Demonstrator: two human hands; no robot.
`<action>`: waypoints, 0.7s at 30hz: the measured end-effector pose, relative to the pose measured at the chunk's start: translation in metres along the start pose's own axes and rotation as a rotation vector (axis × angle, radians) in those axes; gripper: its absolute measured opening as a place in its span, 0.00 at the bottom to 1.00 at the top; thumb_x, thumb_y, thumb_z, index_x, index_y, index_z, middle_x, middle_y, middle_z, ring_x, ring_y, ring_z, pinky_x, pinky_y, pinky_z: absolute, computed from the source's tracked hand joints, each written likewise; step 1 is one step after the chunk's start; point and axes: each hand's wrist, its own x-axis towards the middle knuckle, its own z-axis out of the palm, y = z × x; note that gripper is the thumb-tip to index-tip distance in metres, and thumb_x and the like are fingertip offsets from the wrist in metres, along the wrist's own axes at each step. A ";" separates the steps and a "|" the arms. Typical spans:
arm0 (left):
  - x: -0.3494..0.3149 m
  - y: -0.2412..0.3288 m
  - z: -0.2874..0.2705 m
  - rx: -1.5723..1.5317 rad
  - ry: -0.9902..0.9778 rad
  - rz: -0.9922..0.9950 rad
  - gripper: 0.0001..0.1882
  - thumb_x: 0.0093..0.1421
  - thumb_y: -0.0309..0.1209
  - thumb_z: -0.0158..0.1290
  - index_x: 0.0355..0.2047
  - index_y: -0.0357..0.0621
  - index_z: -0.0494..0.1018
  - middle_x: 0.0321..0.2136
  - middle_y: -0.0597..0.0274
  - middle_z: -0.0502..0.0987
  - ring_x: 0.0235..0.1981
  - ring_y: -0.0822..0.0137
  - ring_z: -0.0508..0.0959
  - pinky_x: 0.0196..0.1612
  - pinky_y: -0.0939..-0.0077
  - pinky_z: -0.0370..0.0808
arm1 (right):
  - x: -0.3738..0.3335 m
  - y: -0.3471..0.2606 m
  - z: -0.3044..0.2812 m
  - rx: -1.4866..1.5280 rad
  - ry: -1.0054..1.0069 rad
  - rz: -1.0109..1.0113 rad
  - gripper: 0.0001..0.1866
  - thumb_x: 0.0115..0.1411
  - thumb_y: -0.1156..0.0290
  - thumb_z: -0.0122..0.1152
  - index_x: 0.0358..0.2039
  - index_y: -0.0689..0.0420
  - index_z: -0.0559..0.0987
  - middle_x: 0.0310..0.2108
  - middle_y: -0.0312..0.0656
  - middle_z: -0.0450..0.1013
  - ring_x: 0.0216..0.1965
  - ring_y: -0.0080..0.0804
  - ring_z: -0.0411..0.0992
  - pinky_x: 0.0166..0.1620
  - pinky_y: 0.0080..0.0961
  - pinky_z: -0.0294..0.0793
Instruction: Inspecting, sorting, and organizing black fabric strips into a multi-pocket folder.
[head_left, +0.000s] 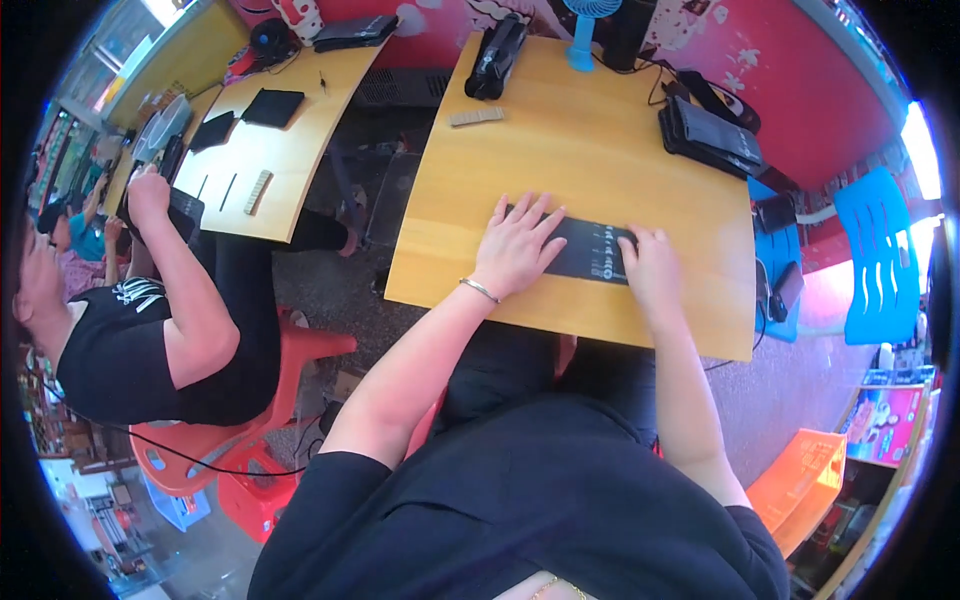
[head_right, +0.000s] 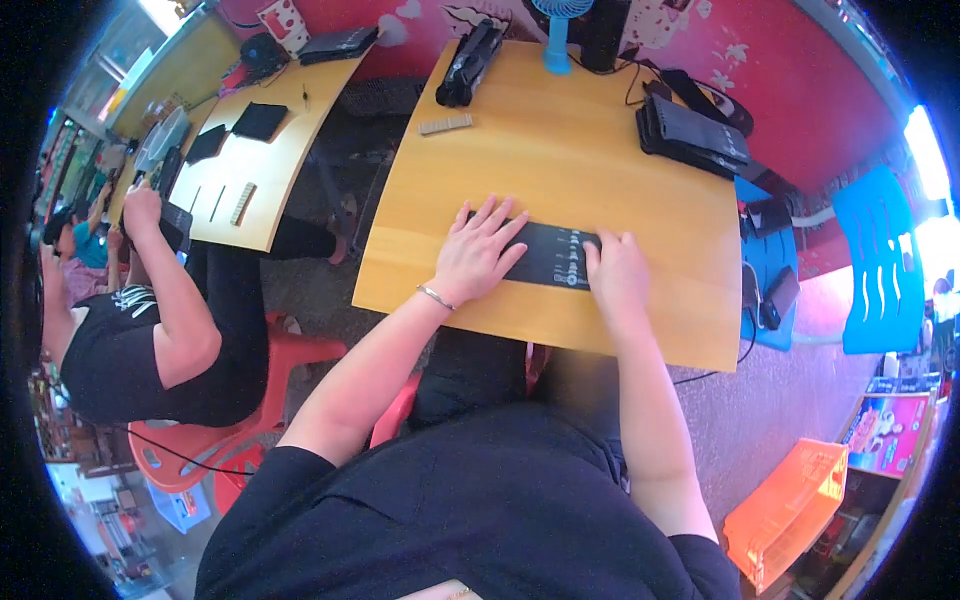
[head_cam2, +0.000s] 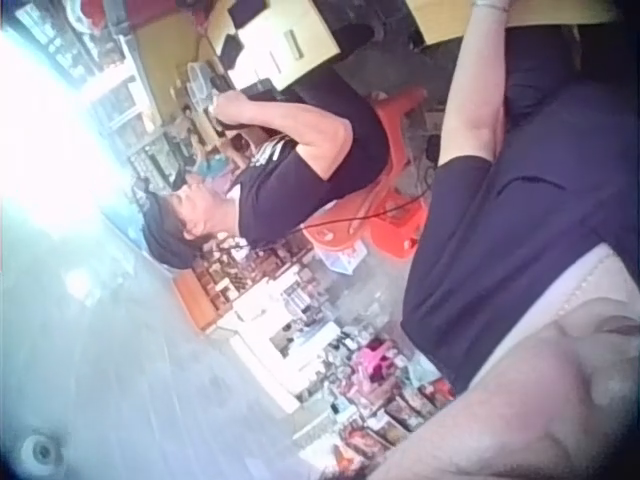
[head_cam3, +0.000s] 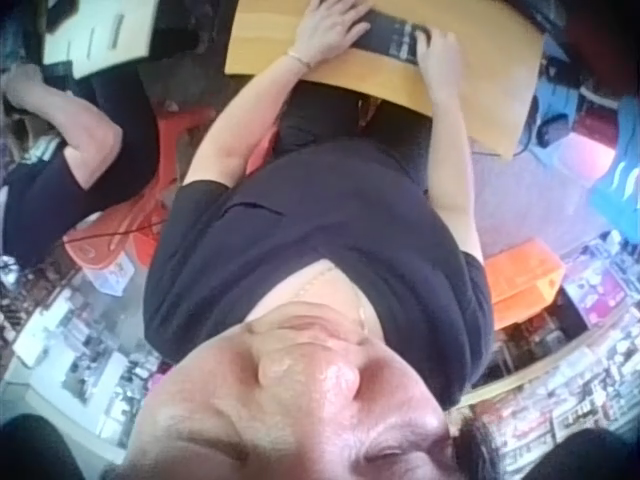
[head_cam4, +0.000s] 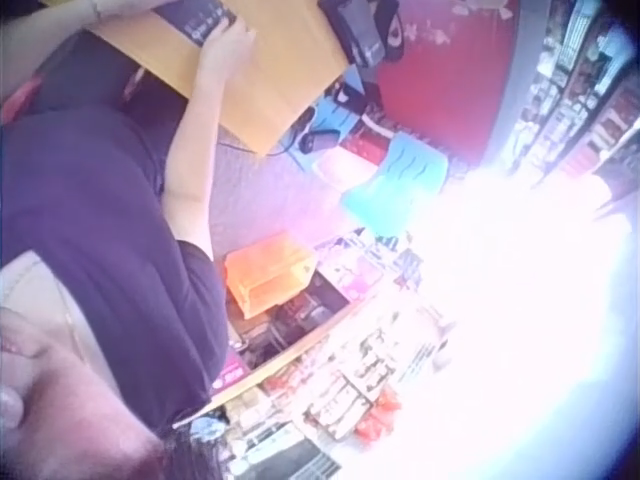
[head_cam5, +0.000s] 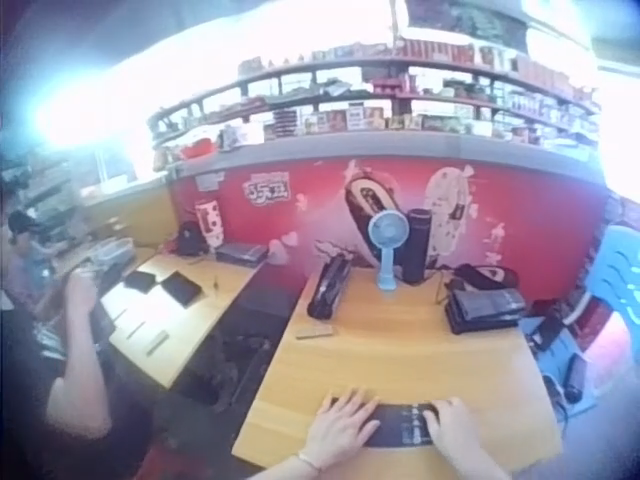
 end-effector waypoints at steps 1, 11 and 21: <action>0.000 0.000 0.000 0.018 -0.017 -0.008 0.26 0.64 0.48 0.43 0.59 0.52 0.67 0.62 0.54 0.63 0.63 0.52 0.61 0.65 0.49 0.51 | 0.006 0.006 0.005 -0.006 0.001 0.011 0.14 0.57 0.65 0.62 0.42 0.58 0.79 0.36 0.49 0.75 0.39 0.46 0.74 0.42 0.37 0.74; -0.002 0.002 0.003 0.034 0.006 0.013 0.26 0.64 0.49 0.43 0.59 0.52 0.67 0.61 0.54 0.63 0.64 0.53 0.61 0.65 0.51 0.52 | 0.031 0.020 0.000 0.118 -0.246 0.221 0.12 0.54 0.62 0.63 0.35 0.56 0.82 0.34 0.44 0.79 0.37 0.39 0.78 0.42 0.33 0.75; 0.001 0.000 0.002 -0.038 0.038 -0.004 0.25 0.64 0.48 0.45 0.58 0.53 0.68 0.61 0.54 0.64 0.63 0.53 0.61 0.65 0.51 0.52 | 0.021 0.031 -0.008 0.450 -0.155 -0.011 0.11 0.55 0.67 0.64 0.36 0.60 0.79 0.28 0.43 0.77 0.32 0.31 0.75 0.37 0.27 0.74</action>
